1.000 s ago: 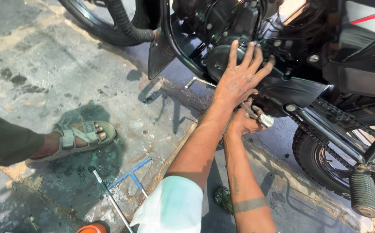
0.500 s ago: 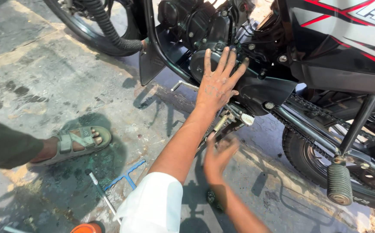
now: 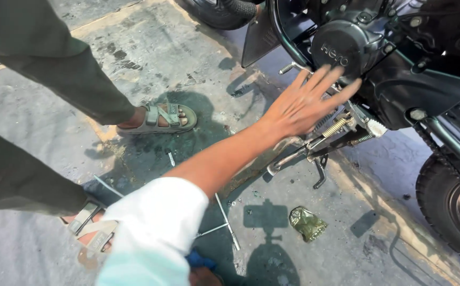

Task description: Replacing or repairing parts on a Hero HF Deluxe motorcycle engine and chain area.

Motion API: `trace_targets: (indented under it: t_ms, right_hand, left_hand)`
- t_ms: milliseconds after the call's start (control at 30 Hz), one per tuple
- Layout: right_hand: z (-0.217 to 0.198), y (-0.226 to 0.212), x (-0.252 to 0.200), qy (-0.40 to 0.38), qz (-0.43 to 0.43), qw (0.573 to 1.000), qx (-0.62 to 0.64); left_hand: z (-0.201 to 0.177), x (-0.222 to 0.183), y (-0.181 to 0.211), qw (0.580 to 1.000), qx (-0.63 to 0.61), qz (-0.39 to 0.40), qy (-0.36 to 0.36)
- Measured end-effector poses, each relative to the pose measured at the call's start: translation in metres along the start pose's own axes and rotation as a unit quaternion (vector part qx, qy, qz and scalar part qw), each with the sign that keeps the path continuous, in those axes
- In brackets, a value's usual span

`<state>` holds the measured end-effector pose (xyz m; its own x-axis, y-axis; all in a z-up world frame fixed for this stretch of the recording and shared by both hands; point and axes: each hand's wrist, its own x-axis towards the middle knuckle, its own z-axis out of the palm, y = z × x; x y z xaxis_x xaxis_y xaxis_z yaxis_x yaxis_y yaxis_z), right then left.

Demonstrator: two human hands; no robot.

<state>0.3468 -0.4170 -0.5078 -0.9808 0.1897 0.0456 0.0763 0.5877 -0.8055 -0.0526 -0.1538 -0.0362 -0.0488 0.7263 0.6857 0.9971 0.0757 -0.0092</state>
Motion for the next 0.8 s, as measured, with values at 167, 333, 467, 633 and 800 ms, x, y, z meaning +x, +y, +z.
trace_targets:
  t_ms: [167,333,467,633,800]
  right_hand:
    - [-0.07,-0.019,0.081,-0.154,-0.036,0.987,-0.013]
    - [-0.185,-0.163,0.156,-0.237,0.166,0.955,-0.064]
    - [-0.169,-0.143,0.145,-0.204,0.095,0.972,-0.062]
    - [-0.154,-0.163,0.173,-0.103,-0.014,0.989,-0.104]
    - [-0.146,-0.181,0.213,-0.068,0.031,0.981,-0.176]
  left_hand:
    - [-0.016,-0.123,0.024,0.988,-0.071,0.099,-0.092]
    - [0.019,-0.31,0.019,0.907,-0.081,-0.152,-0.385]
    - [0.007,-0.339,0.013,0.715,0.018,-0.56,-0.419]
    - [0.085,-0.422,-0.019,0.63,0.076,-0.731,-0.252]
    - [0.125,-0.439,-0.023,0.571,0.088,-0.794,-0.191]
